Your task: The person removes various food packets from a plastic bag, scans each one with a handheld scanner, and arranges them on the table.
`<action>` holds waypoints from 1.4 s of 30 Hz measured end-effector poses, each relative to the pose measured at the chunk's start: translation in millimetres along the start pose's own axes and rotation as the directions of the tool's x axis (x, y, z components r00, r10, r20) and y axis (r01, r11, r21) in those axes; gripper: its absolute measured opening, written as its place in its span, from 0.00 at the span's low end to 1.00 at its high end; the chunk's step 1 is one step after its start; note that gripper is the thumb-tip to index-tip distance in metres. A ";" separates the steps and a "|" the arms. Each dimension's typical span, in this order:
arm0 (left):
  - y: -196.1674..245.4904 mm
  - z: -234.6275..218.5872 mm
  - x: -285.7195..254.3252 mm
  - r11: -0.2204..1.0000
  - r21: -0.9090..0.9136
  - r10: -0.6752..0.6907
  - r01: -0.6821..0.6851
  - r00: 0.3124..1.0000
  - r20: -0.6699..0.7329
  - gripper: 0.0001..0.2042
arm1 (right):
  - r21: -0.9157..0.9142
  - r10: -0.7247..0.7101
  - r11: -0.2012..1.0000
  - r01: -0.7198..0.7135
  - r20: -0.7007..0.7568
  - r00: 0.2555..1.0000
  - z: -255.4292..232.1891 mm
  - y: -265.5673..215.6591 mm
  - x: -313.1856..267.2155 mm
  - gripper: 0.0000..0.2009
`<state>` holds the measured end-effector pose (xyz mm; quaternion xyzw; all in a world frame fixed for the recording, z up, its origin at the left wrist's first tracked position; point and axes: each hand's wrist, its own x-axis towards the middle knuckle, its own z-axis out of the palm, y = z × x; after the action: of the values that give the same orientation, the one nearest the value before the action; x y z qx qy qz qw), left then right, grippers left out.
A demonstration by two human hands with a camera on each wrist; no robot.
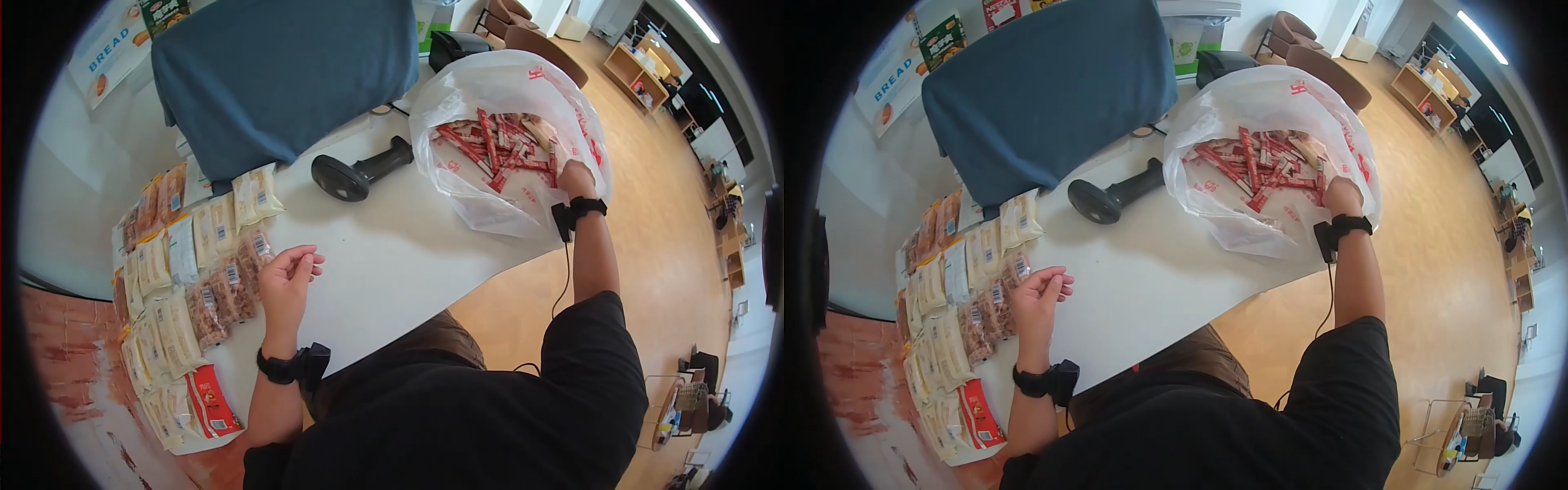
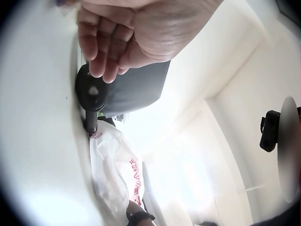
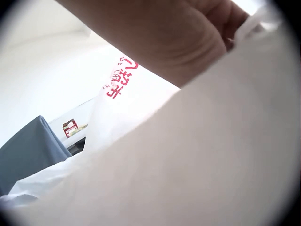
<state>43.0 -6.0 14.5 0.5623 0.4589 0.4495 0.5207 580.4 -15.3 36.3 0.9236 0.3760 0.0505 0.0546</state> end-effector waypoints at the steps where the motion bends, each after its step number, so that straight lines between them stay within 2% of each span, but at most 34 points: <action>1: 0.1 -0.7 0.5 1.000 -0.008 0.006 -0.006 1.000 -0.001 0.08 | -0.025 0.003 1.000 -0.002 0.026 1.000 1.7 -0.7 0.6 0.12; 2: 0.6 -1.3 0.4 1.000 -0.018 0.012 -0.012 1.000 -0.002 0.08 | -0.058 0.001 0.998 0.003 0.076 0.997 -2.1 -1.2 -1.9 0.14; 5: 4.6 -1.6 -0.7 1.000 -0.013 0.013 -0.013 1.000 -0.005 0.08 | 0.049 0.024 0.999 -0.023 -0.015 1.000 10.3 9.4 -0.9 0.17; 6: 3.9 -1.8 -0.9 1.000 -0.012 0.015 -0.015 1.000 0.002 0.08 | 0.068 0.067 0.995 -0.067 0.007 0.998 8.7 12.6 -1.4 0.22; 8: 2.2 -1.4 -0.8 1.000 -0.015 0.022 -0.022 1.000 0.014 0.08 | 0.187 0.132 0.973 -0.133 0.018 0.991 -3.7 9.6 -5.4 0.24; 11: 2.7 -0.1 -1.2 0.999 -0.035 0.018 -0.017 1.000 0.017 0.08 | 0.432 0.021 0.899 0.070 -0.203 0.979 -13.9 -1.2 -13.0 0.24; 13: 0.8 1.4 -1.5 0.999 -0.043 0.016 -0.015 0.999 0.035 0.08 | 0.527 -0.095 0.783 0.330 -0.424 0.901 -31.2 -27.4 -36.9 0.21; 16: -0.1 2.2 -0.3 0.999 -0.040 0.006 -0.002 0.996 0.085 0.08 | 0.416 -0.325 0.669 0.615 -0.581 0.746 -74.2 -87.2 -83.3 0.19; 17: -0.7 1.7 -0.3 0.999 -0.038 -0.002 0.005 0.995 0.098 0.09 | 0.241 -0.414 0.565 0.789 -0.744 0.524 -66.9 -102.7 -85.6 0.21; 19: -4.3 3.2 -0.3 0.996 -0.091 0.001 0.013 0.988 0.151 0.09 | 0.188 -0.519 0.429 0.884 -0.749 0.411 -78.5 -145.9 -124.4 0.21; 20: -6.3 2.2 -0.6 0.993 -0.114 0.005 0.014 0.986 0.164 0.09 | 0.227 -0.545 0.366 0.903 -0.734 0.405 -79.0 -169.2 -141.5 0.22; 21: -7.6 1.7 -0.7 0.996 -0.083 0.049 -0.033 0.977 0.209 0.11 | 0.227 -0.539 0.292 0.929 -0.763 0.356 -78.7 -192.4 -158.8 0.22; 22: -8.1 2.2 -1.0 0.996 -0.048 0.091 -0.082 0.962 0.256 0.13 | 0.286 -0.574 0.230 0.930 -0.732 0.367 -76.5 -213.2 -175.8 0.22; 23: -7.1 5.1 -1.7 0.991 -0.093 0.113 -0.094 0.968 0.225 0.15 | 0.364 -0.574 0.138 0.921 -0.729 0.374 -75.1 -233.6 -193.0 0.22; 24: -6.5 7.5 -2.0 0.984 -0.137 0.138 -0.112 0.970 0.199 0.17 | 0.352 -0.585 0.091 0.931 -0.738 0.336 -71.4 -253.4 -206.2 0.22; 27: -8.0 3.5 4.6 0.883 -0.468 0.081 -0.021 0.991 0.110 0.21 | 0.321 -0.630 -0.023 0.947 -0.740 0.235 -72.1 -285.8 -244.2 0.22; 28: -5.1 -2.7 7.2 0.831 -0.549 -0.029 0.082 0.994 0.105 0.21 | 0.358 -0.728 -0.050 0.932 -0.652 0.212 -75.1 -287.7 -252.4 0.22; 31: 3.4 -15.3 8.7 0.745 -0.658 -0.173 0.109 0.984 -0.034 0.16 | 0.506 -0.772 -0.229 0.832 -0.614 0.162 -72.8 -281.9 -239.5 0.21; 33: -2.9 -22.5 13.8 0.695 -0.715 -0.162 0.068 0.985 -0.063 0.14 | 0.481 -0.718 -0.110 0.870 -0.644 0.265 -68.0 -278.1 -208.5 0.22; 35: -1.4 -26.8 17.5 0.655 -0.755 -0.119 0.025 0.990 -0.070 0.14 | 0.432 -0.691 0.193 0.881 -0.578 0.434 -62.7 -278.1 -177.9 0.23; 38: -4.0 -29.6 19.2 0.667 -0.743 -0.152 0.053 0.986 -0.067 0.15 | 0.509 -0.731 0.218 0.833 -0.480 0.485 -25.5 -284.0 -140.9 0.26; 41: 1.9 -32.1 18.9 0.678 -0.733 -0.155 0.062 0.986 -0.060 0.16 | 0.427 -0.746 0.196 0.883 -0.519 0.417 -17.4 -283.5 -144.6 0.26; 42: 3.0 -31.6 18.2 0.679 -0.732 -0.151 0.062 0.987 -0.057 0.17 | 0.401 -0.744 0.216 0.890 -0.523 0.417 -16.8 -284.5 -145.5 0.26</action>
<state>15.3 17.3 19.7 0.2559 0.3034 0.5943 0.6995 278.5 86.2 5.8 0.5271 0.8018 -0.0149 -0.2813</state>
